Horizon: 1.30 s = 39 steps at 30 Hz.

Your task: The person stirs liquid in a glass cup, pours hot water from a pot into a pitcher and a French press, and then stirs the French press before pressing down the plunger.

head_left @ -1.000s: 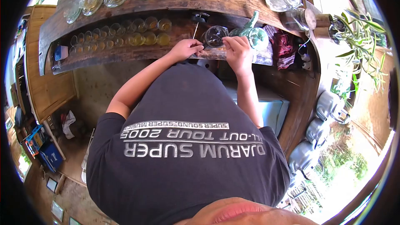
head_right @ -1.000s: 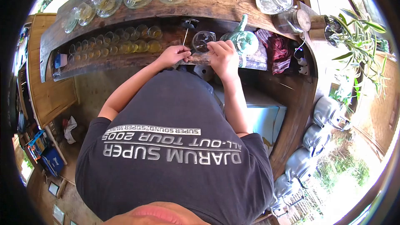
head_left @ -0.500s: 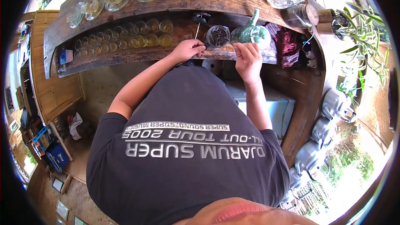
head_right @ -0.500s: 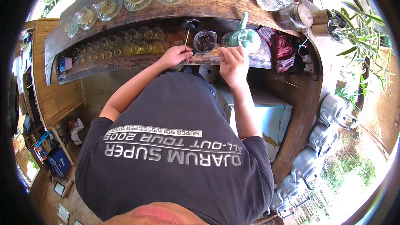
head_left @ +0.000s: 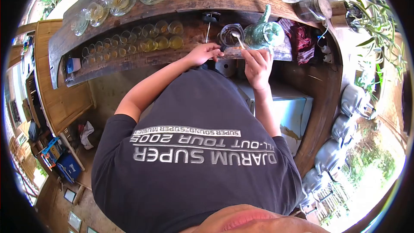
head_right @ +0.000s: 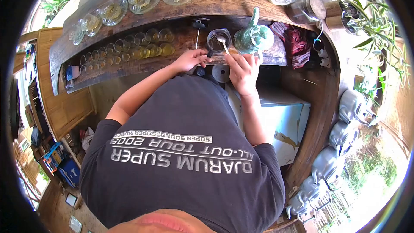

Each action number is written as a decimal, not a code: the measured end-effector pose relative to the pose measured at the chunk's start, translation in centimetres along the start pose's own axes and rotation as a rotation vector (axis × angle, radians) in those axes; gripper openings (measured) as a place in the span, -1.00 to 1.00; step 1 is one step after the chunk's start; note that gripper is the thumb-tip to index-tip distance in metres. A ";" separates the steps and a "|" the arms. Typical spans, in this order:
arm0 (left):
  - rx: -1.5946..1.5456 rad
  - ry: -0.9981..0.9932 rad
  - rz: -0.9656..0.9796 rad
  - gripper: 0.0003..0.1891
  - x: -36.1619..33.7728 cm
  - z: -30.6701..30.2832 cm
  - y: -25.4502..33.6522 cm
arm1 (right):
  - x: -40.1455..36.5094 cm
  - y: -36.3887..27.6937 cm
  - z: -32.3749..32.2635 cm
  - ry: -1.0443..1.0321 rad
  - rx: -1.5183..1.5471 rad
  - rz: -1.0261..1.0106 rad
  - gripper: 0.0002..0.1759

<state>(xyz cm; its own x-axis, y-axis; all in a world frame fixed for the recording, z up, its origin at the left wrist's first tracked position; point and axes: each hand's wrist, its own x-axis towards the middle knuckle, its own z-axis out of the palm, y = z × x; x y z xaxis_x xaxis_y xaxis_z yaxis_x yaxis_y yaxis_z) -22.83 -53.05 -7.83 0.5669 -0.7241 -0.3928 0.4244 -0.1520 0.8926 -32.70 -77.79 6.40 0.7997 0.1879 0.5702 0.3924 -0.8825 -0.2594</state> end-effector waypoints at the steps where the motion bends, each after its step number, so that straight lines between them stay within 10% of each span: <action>1: 0.006 -0.026 0.026 -0.62 -0.3 -0.2 -0.1 | -0.6 -0.1 0.7 0.006 0.006 0.081 -0.60; 12: 0.113 -0.118 0.040 -0.60 -6.2 -5.6 3.3 | 0.7 -5.6 2.0 0.191 0.149 0.500 -0.87; 14: 0.182 -0.075 0.013 -0.60 -7.6 -6.7 5.5 | 0.4 -7.8 3.9 0.318 0.733 1.037 -0.84; 22: 0.122 -0.087 0.027 -0.60 -11.9 -13.9 5.4 | -2.7 -13.4 15.9 0.321 1.063 1.407 -0.87; 30: 0.468 -0.157 0.089 -0.69 -14.2 -16.9 6.3 | -3.0 -13.8 26.0 0.222 0.552 1.405 -0.79; 33: 0.463 -0.194 0.096 -0.69 -14.4 -17.4 6.3 | -2.2 -14.4 25.6 0.032 0.110 0.904 -0.77; 39: 0.444 -0.211 0.141 -0.71 -14.5 -18.3 6.7 | -0.7 -14.7 23.9 -0.006 -0.127 0.984 -0.69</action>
<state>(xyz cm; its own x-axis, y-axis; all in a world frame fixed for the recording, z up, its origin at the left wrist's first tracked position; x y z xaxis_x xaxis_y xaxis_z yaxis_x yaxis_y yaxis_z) -15.29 -31.25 -0.21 0.4226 -0.8713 -0.2496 -0.0130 -0.2812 0.9596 -28.18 -54.63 -8.82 0.7454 -0.6516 0.1410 -0.4994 -0.6859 -0.5292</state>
